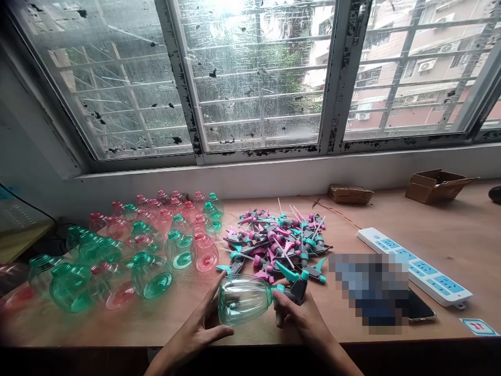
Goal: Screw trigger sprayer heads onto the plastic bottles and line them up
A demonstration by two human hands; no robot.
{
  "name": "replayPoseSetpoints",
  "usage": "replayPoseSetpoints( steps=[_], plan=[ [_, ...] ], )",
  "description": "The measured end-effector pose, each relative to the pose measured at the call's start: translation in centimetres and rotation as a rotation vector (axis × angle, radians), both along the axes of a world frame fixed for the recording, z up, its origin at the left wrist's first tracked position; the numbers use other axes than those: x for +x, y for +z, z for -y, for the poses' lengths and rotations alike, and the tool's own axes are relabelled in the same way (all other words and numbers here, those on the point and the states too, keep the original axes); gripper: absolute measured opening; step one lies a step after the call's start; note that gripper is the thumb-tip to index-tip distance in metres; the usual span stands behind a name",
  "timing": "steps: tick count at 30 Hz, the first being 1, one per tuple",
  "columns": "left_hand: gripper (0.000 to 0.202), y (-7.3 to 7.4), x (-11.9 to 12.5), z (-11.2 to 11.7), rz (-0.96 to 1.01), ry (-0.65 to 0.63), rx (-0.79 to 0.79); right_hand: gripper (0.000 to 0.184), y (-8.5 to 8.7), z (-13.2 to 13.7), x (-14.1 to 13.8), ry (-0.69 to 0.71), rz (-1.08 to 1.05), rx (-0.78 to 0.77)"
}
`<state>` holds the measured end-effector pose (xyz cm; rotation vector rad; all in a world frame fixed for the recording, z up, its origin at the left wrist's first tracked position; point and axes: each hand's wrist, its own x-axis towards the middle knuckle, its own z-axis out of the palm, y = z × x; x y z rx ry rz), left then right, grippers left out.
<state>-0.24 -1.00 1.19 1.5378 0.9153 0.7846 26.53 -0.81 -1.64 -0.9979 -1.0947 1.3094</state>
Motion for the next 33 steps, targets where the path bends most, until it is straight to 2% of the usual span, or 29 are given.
replayPoseSetpoints(
  steps=[5,10,15,22,28,33],
  plan=[
    [0.110,-0.2,-0.2,0.0,-0.006,0.008,0.005,0.044,0.2,0.1,-0.2,-0.008,-0.035,0.009],
    [0.095,-0.1,-0.4,0.0,-0.014,-0.001,-0.001,0.042,0.3,0.2,-0.3,0.001,-0.039,0.010],
    [0.101,0.1,-0.1,0.0,-0.013,-0.008,0.024,0.041,0.0,0.0,-0.1,0.010,-0.051,-0.007],
    [0.103,-0.7,-0.3,0.1,-0.032,-0.012,0.072,0.042,-0.3,-0.2,0.1,0.038,-0.062,0.001],
    [0.095,-0.1,-0.7,0.0,-0.100,-0.024,0.049,0.041,-0.6,-0.2,0.1,0.038,-0.108,-0.007],
    [0.103,-0.1,-0.4,-0.1,-0.064,-0.037,0.092,0.040,-0.7,-0.3,0.1,0.036,-0.114,-0.007]
  ],
)
